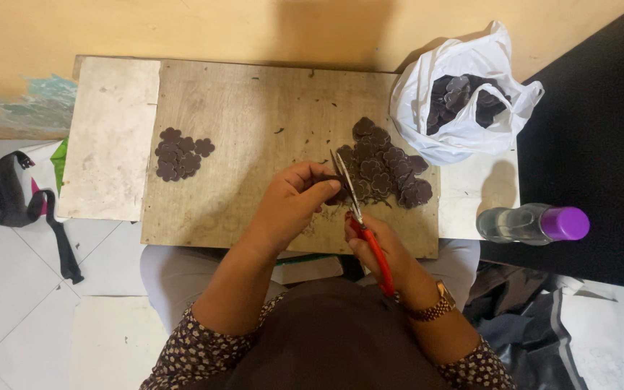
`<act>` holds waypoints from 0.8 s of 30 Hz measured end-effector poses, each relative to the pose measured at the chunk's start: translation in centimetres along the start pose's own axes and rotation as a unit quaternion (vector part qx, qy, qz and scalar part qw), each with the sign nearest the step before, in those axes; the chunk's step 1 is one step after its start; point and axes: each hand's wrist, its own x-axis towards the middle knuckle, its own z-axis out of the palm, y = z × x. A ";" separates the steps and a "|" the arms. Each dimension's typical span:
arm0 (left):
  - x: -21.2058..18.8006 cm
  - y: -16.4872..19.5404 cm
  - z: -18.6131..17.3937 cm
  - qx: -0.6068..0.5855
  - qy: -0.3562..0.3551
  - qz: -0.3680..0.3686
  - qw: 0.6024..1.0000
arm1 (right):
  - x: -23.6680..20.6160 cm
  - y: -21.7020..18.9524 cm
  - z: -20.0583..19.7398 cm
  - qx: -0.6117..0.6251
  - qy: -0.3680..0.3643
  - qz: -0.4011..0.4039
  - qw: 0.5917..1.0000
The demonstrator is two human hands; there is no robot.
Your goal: The person sits on the floor and uses red-handled scissors to cut dark brown material into small flower-shaped pieces. The cut pieces are placed on a wooden board, and the person continues cutting additional pieces throughout the clip.
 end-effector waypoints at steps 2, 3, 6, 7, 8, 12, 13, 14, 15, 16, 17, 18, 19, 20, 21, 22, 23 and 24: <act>0.0 0.1 0.0 0.013 0.005 -0.012 1.000 | 0.0 0.1 0.0 0.004 -0.004 -0.013 1.000; -0.1 0.2 0.0 0.009 0.005 -0.015 1.000 | -0.1 0.2 0.0 0.001 -0.002 -0.012 1.000; 0.0 0.3 0.1 -0.003 0.000 -0.011 1.000 | -0.1 0.3 -0.1 0.000 -0.003 -0.004 1.000; 0.0 0.3 0.1 -0.006 -0.002 -0.007 1.000 | -0.2 0.3 -0.2 0.005 -0.007 0.003 1.000; 0.1 0.3 0.1 -0.017 -0.005 -0.003 1.000 | -0.2 0.3 -0.3 0.010 -0.011 0.009 1.000; 0.3 0.2 0.3 -0.038 -0.014 0.009 0.999 | -0.1 0.3 -0.5 0.048 -0.021 0.033 0.998; 0.3 0.1 0.4 -0.038 -0.014 0.010 0.999 | 0.0 0.3 -0.4 0.050 -0.025 0.030 0.998; 0.3 0.0 0.5 -0.030 -0.015 0.012 0.999 | 0.1 0.3 -0.4 0.052 -0.029 0.026 0.998; 0.3 0.0 0.5 -0.021 -0.016 0.014 1.000 | 0.1 0.3 -0.3 0.061 -0.026 0.038 0.997; 0.3 -0.1 0.6 -0.013 -0.016 0.017 1.000 | 0.0 0.3 -0.3 0.071 -0.023 0.051 0.996; 0.3 -0.2 0.6 -0.019 -0.017 0.016 1.000 | -0.1 0.3 -0.2 0.081 -0.020 0.064 0.994; 0.3 -0.3 0.6 -0.025 -0.019 0.015 0.999 | -0.1 0.3 -0.2 0.085 -0.023 0.066 0.994; 0.3 -0.3 0.6 -0.031 -0.021 0.015 0.999 | -0.1 0.3 -0.2 0.089 -0.026 0.067 0.993; 0.3 -0.4 0.6 -0.030 -0.019 0.013 0.999 | -0.1 0.3 -0.3 0.094 -0.029 0.069 0.993; 0.3 -0.4 0.6 -0.029 -0.017 0.012 0.999 | -0.1 0.3 -0.2 0.093 -0.029 0.071 0.993; 0.3 -0.5 0.5 -0.028 -0.015 0.011 0.999 | -0.1 0.3 -0.2 0.092 -0.029 0.073 0.993; 0.3 -0.5 0.5 -0.028 -0.013 0.011 0.999 | 0.0 0.4 -0.1 0.091 -0.029 0.076 0.993; 0.3 -0.5 0.5 -0.027 -0.011 0.011 1.000 | 0.0 0.4 -0.1 0.094 -0.027 0.074 0.992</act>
